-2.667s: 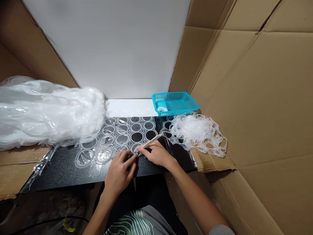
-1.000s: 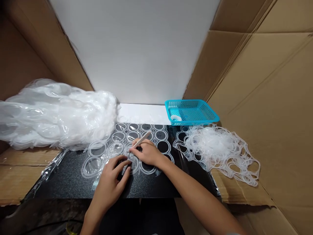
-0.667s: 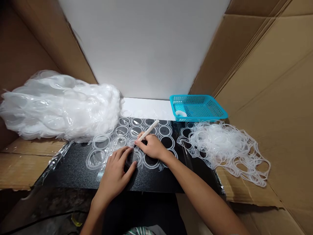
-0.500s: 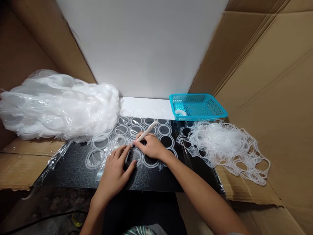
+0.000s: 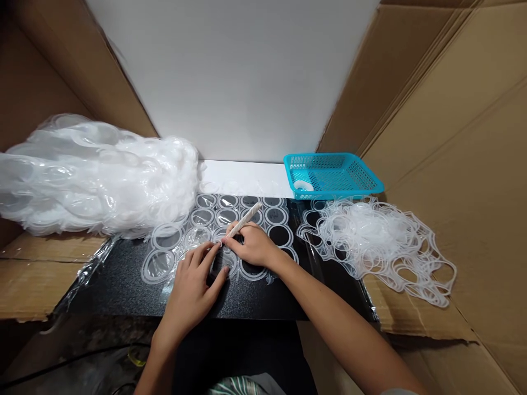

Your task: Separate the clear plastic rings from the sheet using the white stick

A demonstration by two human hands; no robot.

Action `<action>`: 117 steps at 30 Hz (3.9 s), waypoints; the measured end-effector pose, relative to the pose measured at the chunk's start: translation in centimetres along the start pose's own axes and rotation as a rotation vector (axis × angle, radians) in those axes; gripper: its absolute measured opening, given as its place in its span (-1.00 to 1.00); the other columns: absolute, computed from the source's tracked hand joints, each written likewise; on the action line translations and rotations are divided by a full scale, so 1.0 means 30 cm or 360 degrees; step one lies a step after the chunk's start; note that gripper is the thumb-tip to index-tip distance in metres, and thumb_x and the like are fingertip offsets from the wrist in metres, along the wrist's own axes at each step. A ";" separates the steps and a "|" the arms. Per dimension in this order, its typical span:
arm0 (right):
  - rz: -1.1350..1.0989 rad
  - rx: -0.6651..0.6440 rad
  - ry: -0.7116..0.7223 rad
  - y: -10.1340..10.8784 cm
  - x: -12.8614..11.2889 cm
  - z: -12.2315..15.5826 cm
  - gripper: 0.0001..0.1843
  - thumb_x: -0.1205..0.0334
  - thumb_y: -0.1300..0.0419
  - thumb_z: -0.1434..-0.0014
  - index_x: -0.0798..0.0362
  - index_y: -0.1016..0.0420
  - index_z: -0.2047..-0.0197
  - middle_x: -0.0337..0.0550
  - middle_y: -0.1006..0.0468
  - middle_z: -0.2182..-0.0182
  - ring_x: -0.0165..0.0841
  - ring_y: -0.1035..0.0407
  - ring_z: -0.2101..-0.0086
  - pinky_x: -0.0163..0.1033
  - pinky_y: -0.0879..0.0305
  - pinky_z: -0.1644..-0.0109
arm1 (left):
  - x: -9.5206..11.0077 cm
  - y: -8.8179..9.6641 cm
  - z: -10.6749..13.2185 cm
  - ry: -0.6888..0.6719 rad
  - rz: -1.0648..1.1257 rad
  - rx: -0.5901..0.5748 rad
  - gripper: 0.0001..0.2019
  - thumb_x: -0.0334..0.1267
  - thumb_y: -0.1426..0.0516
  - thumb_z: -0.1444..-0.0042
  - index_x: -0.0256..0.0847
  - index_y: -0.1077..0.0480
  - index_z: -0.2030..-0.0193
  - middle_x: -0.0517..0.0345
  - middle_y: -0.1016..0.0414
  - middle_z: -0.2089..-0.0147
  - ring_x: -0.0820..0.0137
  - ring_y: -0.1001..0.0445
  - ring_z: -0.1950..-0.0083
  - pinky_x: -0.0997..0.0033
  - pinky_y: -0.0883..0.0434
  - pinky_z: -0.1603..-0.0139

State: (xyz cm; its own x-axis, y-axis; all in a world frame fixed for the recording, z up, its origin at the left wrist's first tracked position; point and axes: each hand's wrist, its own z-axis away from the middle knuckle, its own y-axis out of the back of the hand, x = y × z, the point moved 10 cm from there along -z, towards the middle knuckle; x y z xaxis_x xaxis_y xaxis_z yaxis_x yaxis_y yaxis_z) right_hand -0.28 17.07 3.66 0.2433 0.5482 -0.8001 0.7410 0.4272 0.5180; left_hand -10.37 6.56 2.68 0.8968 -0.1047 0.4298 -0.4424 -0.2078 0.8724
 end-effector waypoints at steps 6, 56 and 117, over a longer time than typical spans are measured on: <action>0.0116 -0.0015 0.0020 -0.004 -0.008 0.006 -0.83 0.18 -0.19 -0.39 0.01 -0.57 0.24 -0.16 -0.66 0.22 -0.27 -0.54 0.18 -0.18 -0.40 -0.02 | 0.002 0.006 0.000 -0.0007 0.0004 0.0011 -0.54 -0.13 -0.11 -0.38 -0.05 -0.29 -0.39 0.00 -0.40 -0.33 0.06 -0.35 -0.31 -0.04 -0.36 -0.25; -0.0245 -0.0454 -0.0032 -0.081 -0.073 0.083 -0.87 0.14 -0.29 -0.32 -0.01 -0.50 0.23 -0.22 -0.63 0.24 -0.32 -0.49 0.19 -0.23 -0.35 0.03 | 0.053 0.114 0.101 -0.0315 0.0341 0.0388 -0.70 -0.51 -0.06 -0.26 -0.13 -0.60 0.17 0.09 -0.63 0.14 0.30 -0.57 0.09 0.30 -0.51 0.05; 0.0824 -0.0020 0.0687 -0.048 -0.170 0.135 -0.73 0.30 -0.06 -0.50 0.07 -0.57 -0.08 0.10 -0.67 0.00 -0.15 -0.56 0.04 -0.05 -0.39 -0.06 | 0.022 0.054 0.085 -0.0101 0.0318 -0.0031 -0.75 -0.42 -0.11 -0.26 -0.03 -0.59 0.13 0.07 -0.54 0.04 0.14 -0.44 -0.05 0.07 -0.44 -0.06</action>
State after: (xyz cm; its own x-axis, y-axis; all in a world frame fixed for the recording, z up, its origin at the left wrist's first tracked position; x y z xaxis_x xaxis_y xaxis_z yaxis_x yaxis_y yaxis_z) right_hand -0.06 10.75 5.78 0.2916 0.9216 -0.2563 0.5881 0.0386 0.8078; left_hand -10.49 3.67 3.78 0.7890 -0.2029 0.5800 -0.6109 -0.1579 0.7758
